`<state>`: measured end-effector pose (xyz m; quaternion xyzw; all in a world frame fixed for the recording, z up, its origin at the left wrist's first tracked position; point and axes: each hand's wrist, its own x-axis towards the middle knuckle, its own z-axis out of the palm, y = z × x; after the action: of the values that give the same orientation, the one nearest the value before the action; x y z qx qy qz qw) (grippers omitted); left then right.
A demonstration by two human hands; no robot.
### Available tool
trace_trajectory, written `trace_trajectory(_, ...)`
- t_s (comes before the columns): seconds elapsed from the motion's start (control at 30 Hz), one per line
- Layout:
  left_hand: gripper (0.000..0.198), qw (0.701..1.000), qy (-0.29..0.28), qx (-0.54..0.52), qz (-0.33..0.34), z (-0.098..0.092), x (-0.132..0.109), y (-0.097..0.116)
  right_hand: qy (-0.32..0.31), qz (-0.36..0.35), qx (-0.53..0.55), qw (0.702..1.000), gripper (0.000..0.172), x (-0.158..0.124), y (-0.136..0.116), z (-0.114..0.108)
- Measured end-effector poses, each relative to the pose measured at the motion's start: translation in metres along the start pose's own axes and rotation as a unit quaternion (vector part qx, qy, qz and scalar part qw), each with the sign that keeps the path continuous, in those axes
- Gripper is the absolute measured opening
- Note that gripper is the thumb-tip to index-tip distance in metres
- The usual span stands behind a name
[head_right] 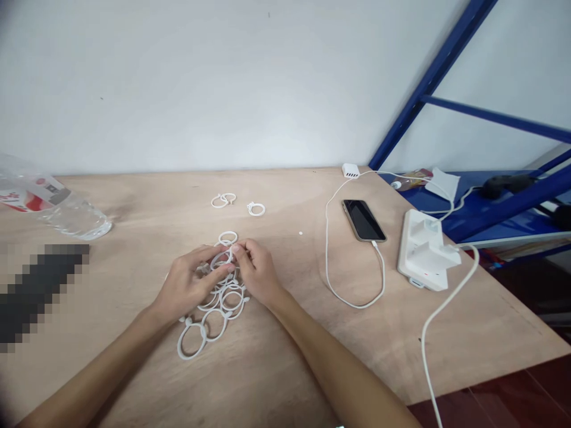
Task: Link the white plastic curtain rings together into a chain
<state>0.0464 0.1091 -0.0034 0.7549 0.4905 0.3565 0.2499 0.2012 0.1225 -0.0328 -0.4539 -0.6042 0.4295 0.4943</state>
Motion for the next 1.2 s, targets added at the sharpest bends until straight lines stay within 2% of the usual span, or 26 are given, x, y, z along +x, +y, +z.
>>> trace_trajectory(0.23,0.029,1.000,0.004,0.018,-0.021,0.000,-0.004,0.003,-0.015,-0.025,-0.040,0.999,0.023,-0.001,-0.001,0.002)
trace_trajectory(0.5,0.031,0.999,0.019,0.033,-0.028,0.001,-0.006,-0.002,-0.041,0.006,0.039,0.998,0.023,0.000,-0.006,0.000)
trace_trajectory(0.6,0.031,0.996,0.045,0.071,0.025,0.003,-0.007,-0.008,-0.050,0.014,0.063,0.997,0.023,0.000,-0.006,-0.001)
trace_trajectory(0.7,0.029,0.984,0.073,0.114,0.114,0.004,-0.008,-0.011,-0.043,0.034,0.085,0.995,0.023,0.000,-0.006,-0.001)
trace_trajectory(0.8,0.030,0.971,0.078,0.142,0.177,0.004,-0.009,-0.013,-0.037,0.056,0.129,0.989,0.022,0.000,-0.005,-0.001)
trace_trajectory(0.93,0.029,0.961,0.073,0.170,0.206,0.004,-0.008,-0.011,-0.025,0.067,0.163,0.984,0.019,0.000,-0.007,-0.002)
trace_trajectory(1.2,0.029,0.955,0.110,0.156,0.226,0.001,-0.006,-0.014,-0.027,0.093,0.171,0.980,0.020,0.001,-0.004,-0.004)
